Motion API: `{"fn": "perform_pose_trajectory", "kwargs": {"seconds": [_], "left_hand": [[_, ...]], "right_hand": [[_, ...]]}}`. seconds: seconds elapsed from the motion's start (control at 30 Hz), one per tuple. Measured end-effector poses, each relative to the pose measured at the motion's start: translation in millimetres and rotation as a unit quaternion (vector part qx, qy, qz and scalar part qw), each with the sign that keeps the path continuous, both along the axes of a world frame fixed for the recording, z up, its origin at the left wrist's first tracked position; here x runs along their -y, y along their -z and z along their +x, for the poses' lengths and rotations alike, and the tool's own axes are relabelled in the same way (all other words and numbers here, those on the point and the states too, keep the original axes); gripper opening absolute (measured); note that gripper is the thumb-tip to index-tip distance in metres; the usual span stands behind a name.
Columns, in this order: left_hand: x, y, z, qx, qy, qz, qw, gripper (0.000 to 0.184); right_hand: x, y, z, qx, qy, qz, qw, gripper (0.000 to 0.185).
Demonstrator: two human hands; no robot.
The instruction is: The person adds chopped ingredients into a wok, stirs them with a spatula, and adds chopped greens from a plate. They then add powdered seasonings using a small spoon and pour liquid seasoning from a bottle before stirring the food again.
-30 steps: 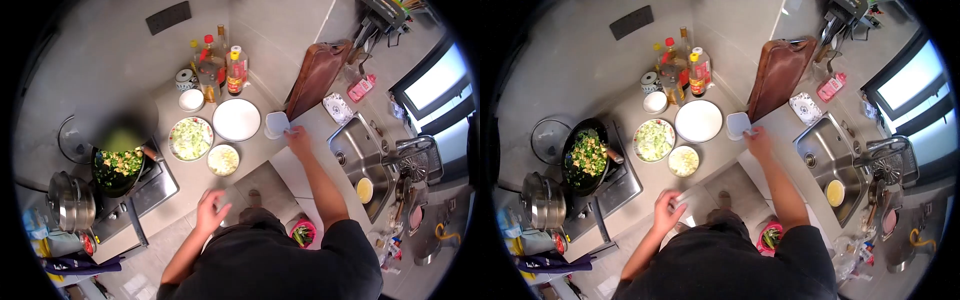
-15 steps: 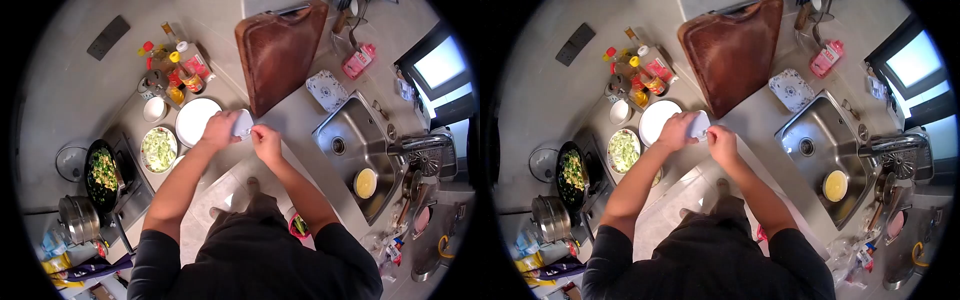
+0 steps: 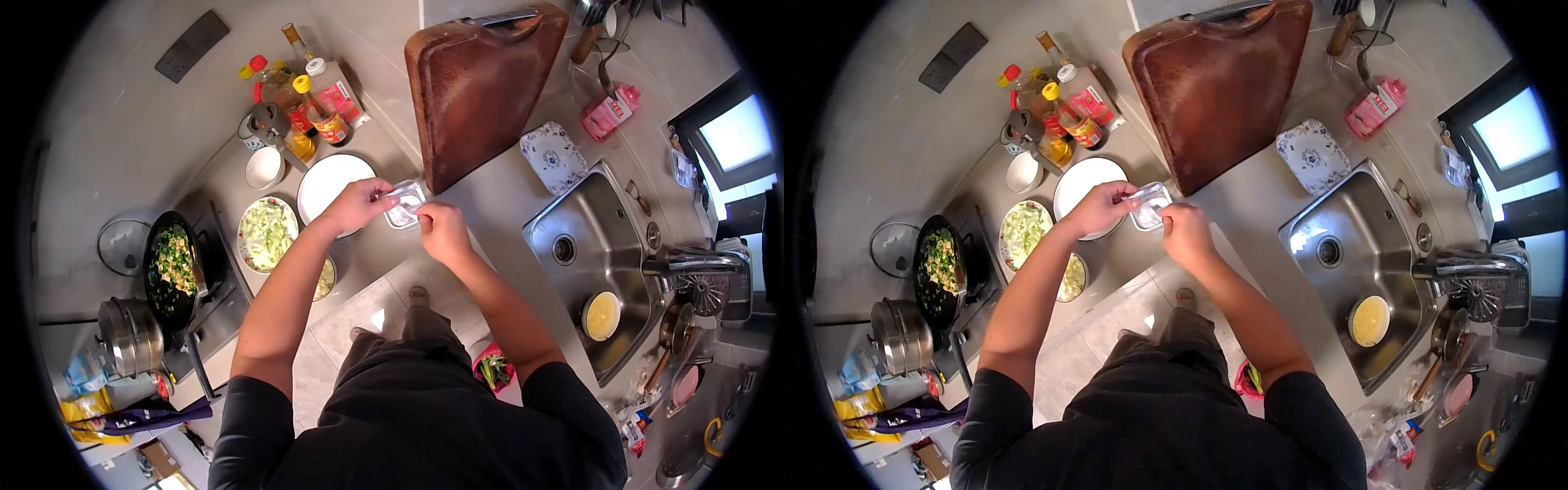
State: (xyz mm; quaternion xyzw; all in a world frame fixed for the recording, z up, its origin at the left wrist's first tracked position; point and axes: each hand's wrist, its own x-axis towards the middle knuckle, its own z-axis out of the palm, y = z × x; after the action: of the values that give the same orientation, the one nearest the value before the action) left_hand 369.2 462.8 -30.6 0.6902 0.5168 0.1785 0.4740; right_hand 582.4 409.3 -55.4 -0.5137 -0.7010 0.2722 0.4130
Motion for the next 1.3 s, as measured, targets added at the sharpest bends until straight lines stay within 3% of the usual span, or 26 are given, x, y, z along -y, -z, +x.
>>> {"fn": "perform_pose_trajectory", "kwargs": {"seconds": [0.3, 0.5, 0.67, 1.07, 1.2, 1.3], "left_hand": [[6, -7, 4, -0.029, -0.014, 0.013, 0.999, 0.038], [7, -8, 5, -0.028, -0.023, 0.022, 0.999, 0.039], [11, -14, 6, -0.036, -0.042, 0.017, 0.998, 0.038], [18, -7, 4, -0.004, -0.061, 0.050, 0.997, 0.032], [25, -6, 8, 0.003, -0.088, 0.098, 0.991, 0.031], [30, 5, 8, 0.017, -0.114, 0.157, 0.981, 0.029]], "right_hand": [[-3, 15, 5, -0.081, 0.046, -0.102, 0.990, 0.008], [-5, 38, 17, -0.207, 0.066, -0.195, 0.956, 0.009], [2, 19, 30, -0.280, 0.094, -0.269, 0.916, 0.011], [15, 5, 38, -0.302, 0.075, -0.255, 0.916, 0.011], [32, 2, 68, -0.287, 0.026, -0.218, 0.932, 0.012], [52, -30, 77, -0.315, 0.059, -0.272, 0.907, 0.010]]}}
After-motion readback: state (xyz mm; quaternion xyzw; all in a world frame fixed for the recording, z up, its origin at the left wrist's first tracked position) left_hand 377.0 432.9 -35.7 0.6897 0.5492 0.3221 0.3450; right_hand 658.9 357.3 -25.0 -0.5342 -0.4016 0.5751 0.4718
